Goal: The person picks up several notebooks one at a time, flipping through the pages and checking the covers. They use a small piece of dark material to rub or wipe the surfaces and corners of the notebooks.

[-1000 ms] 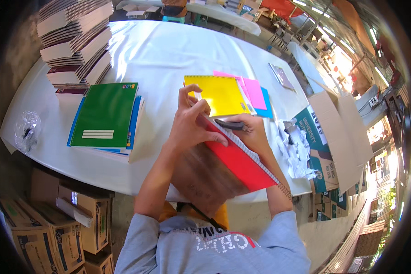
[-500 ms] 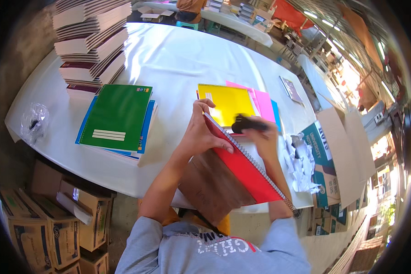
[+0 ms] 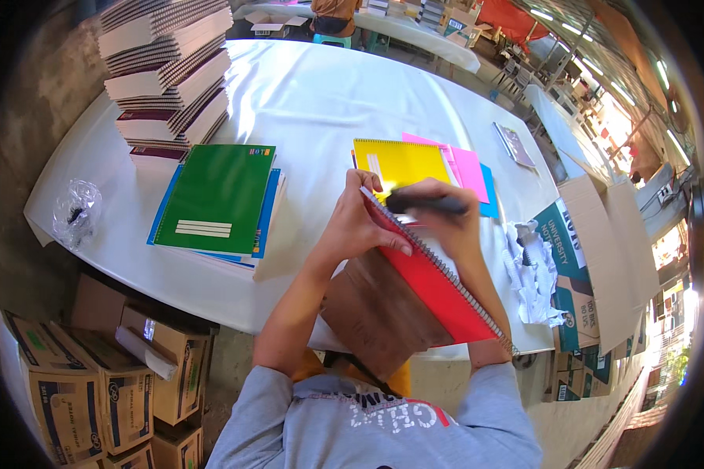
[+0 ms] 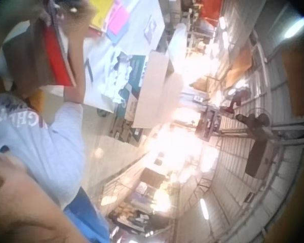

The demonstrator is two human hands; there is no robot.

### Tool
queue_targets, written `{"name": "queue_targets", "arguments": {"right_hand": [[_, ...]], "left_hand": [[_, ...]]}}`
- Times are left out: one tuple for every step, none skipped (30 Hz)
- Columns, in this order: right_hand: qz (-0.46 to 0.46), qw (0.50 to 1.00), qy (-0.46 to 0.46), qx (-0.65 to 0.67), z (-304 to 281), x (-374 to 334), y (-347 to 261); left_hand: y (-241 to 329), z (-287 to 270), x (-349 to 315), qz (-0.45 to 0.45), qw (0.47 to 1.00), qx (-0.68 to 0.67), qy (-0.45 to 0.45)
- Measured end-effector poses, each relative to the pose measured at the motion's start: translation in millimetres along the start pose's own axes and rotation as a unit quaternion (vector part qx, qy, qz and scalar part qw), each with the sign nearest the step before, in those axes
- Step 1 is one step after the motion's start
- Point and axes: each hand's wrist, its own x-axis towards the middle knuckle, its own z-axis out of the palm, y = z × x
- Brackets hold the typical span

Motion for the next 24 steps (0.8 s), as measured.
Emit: {"name": "queue_targets", "arguments": {"right_hand": [[-0.078,0.979,-0.043,-0.185,4.8,4.2,-6.6],[-0.074,0.98,-0.037,-0.183,1.6,3.9,9.3],[0.012,0.974,-0.049,-0.221,-7.7,0.2,33.9],[0.089,0.96,-0.066,-0.256,-10.8,5.3,40.7],[0.054,0.962,-0.033,-0.267,-14.8,0.4,40.4],[0.05,0.961,-0.03,-0.271,-19.0,1.5,32.4],[0.029,0.969,0.055,-0.24,-22.3,0.1,23.1],[0.007,0.968,0.139,-0.207,-27.7,-3.0,18.7],[0.049,0.94,0.192,-0.278,-44.3,-11.4,20.2],[0.092,0.902,0.244,-0.345,-66.5,-23.8,24.1],[0.167,0.82,0.224,-0.5,-88.3,-40.7,31.4],[0.239,0.704,0.199,-0.638,-113.1,-63.7,40.5],[0.271,0.666,0.185,-0.67,-141.3,-98.0,60.1],[0.305,0.623,0.17,-0.7,-168.1,-138.1,83.9],[0.387,0.596,0.141,-0.689,-189.2,-174.7,107.0],[0.465,0.568,0.109,-0.67,-199.6,-199.2,118.9],[0.46,0.587,0.102,-0.658,-179.5,-198.9,110.7],[0.456,0.603,0.099,-0.648,-157.0,-190.1,95.3],[0.41,0.64,0.136,-0.635,-161.2,-199.2,95.3],[0.339,0.659,0.184,-0.646,-140.7,-184.3,84.2],[0.199,0.746,0.236,-0.59,-144.1,-189.7,91.6],[0.235,0.833,0.234,-0.443,-124.5,-172.7,80.0],[0.304,0.897,0.213,-0.242,-95.4,-152.8,63.5],[0.201,0.907,0.151,-0.338,-93.5,-174.4,78.0]], "left_hand": [[-0.6,-0.9,0.3,-0.012,0.999,-0.047,-0.012],[-0.9,-1.7,-0.3,-0.025,0.995,-0.094,-0.024],[0.8,0.0,-0.8,-0.041,0.997,-0.049,-0.032],[-0.8,1.7,-1.4,-0.032,0.998,-0.049,-0.036],[-6.3,4.9,-4.0,-0.025,0.998,-0.051,-0.018],[-9.9,7.0,-4.8,-0.021,0.998,-0.056,0.004],[-7.5,2.7,-3.8,0.04,0.999,-0.007,0.032],[-8.3,-2.3,-6.5,0.038,0.999,-0.004,0.029],[-7.7,-5.8,-9.2,0.018,0.998,-0.055,0.019],[-5.6,-8.1,-11.6,-0.003,0.994,-0.105,0.008],[1.5,-3.9,-11.0,0.043,0.988,-0.144,0.023],[5.9,1.3,-10.0,0.047,0.988,-0.149,0.013],[10.5,7.0,-8.8,0.027,0.979,-0.199,0.029],[13.7,15.3,-6.4,0.005,0.967,-0.251,0.042],[15.5,21.2,-3.2,0.01,0.971,-0.236,0.039],[17.1,22.7,-0.7,0.016,0.975,-0.217,0.04],[15.1,17.0,-2.0,0.002,0.979,-0.193,0.066],[14.8,14.0,-1.1,-0.009,0.981,-0.174,0.09],[14.7,21.1,1.6,-0.006,0.976,-0.194,0.1],[17.0,19.6,2.3,-0.014,0.975,-0.194,0.103],[11.9,25.4,4.1,-0.008,0.971,-0.209,0.116],[6.8,20.3,6.5,-0.002,0.967,-0.213,0.136],[5.8,7.9,10.0,-0.008,0.962,-0.206,0.178],[5.5,8.0,16.7,-0.016,0.954,-0.215,0.209]]}}
